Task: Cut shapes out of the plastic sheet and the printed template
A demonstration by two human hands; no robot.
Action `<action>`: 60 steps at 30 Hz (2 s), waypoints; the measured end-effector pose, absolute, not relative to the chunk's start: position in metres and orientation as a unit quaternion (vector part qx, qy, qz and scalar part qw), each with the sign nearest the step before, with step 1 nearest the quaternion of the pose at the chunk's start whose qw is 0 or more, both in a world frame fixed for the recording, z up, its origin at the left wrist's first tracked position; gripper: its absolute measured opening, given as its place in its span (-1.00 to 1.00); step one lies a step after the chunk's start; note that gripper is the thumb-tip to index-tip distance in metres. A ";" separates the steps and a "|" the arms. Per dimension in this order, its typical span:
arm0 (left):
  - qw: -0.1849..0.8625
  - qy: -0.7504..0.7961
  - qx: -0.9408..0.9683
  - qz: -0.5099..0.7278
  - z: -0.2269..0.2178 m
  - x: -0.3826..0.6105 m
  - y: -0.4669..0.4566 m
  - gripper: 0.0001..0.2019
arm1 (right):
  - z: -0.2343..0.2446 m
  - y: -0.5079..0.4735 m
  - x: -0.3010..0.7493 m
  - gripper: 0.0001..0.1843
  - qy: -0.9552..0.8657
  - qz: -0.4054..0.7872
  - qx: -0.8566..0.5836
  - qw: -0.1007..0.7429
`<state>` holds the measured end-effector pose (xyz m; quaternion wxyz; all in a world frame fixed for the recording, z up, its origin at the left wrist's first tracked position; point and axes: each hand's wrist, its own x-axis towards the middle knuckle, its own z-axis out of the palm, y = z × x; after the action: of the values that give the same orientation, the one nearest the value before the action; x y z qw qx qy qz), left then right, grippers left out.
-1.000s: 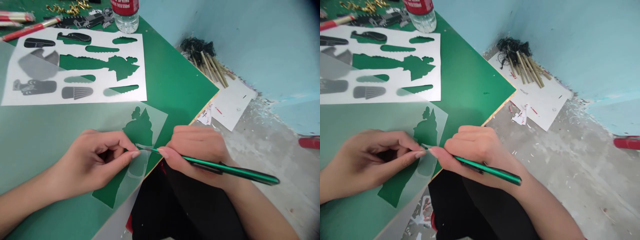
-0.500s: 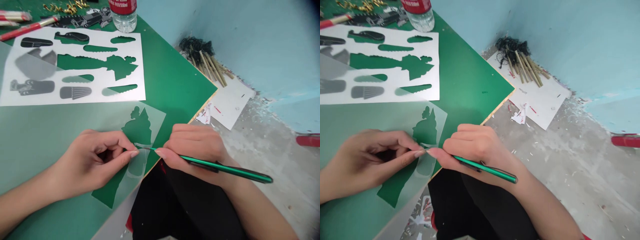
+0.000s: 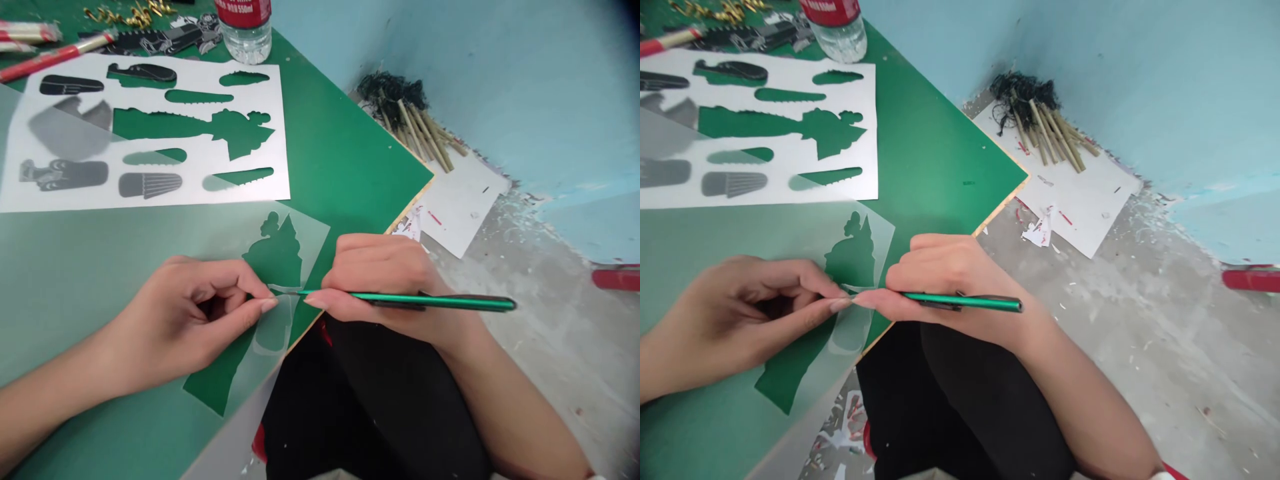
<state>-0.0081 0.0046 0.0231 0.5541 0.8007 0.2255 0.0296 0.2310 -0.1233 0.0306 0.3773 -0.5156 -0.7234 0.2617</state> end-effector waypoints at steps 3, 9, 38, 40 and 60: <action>0.559 0.228 0.797 0.030 0.023 -0.008 0.005 -0.78 | 0.029 -0.124 0.230 -0.53 -0.714 0.270 -0.517 0.388; 0.557 0.231 0.797 0.034 0.023 -0.008 0.004 -0.80 | 0.029 -0.123 0.228 -0.51 -0.713 0.269 -0.519 0.387; 0.558 0.266 0.786 0.026 0.025 -0.004 0.004 -0.76 | 0.035 -0.123 0.224 -0.50 -0.760 0.164 -0.522 0.351; 0.553 0.270 0.788 0.036 0.025 -0.004 0.003 -0.77 | 0.035 -0.124 0.223 -0.50 -0.758 0.162 -0.524 0.354; 0.573 0.283 0.767 0.055 0.028 0.001 0.001 -0.78 | 0.036 -0.130 0.213 -0.46 -0.730 0.127 -0.570 0.354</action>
<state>0.0009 0.0013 0.0284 0.5735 0.7667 0.2831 0.0554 0.2129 -0.1295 0.0356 0.3543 -0.5705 -0.7300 0.1273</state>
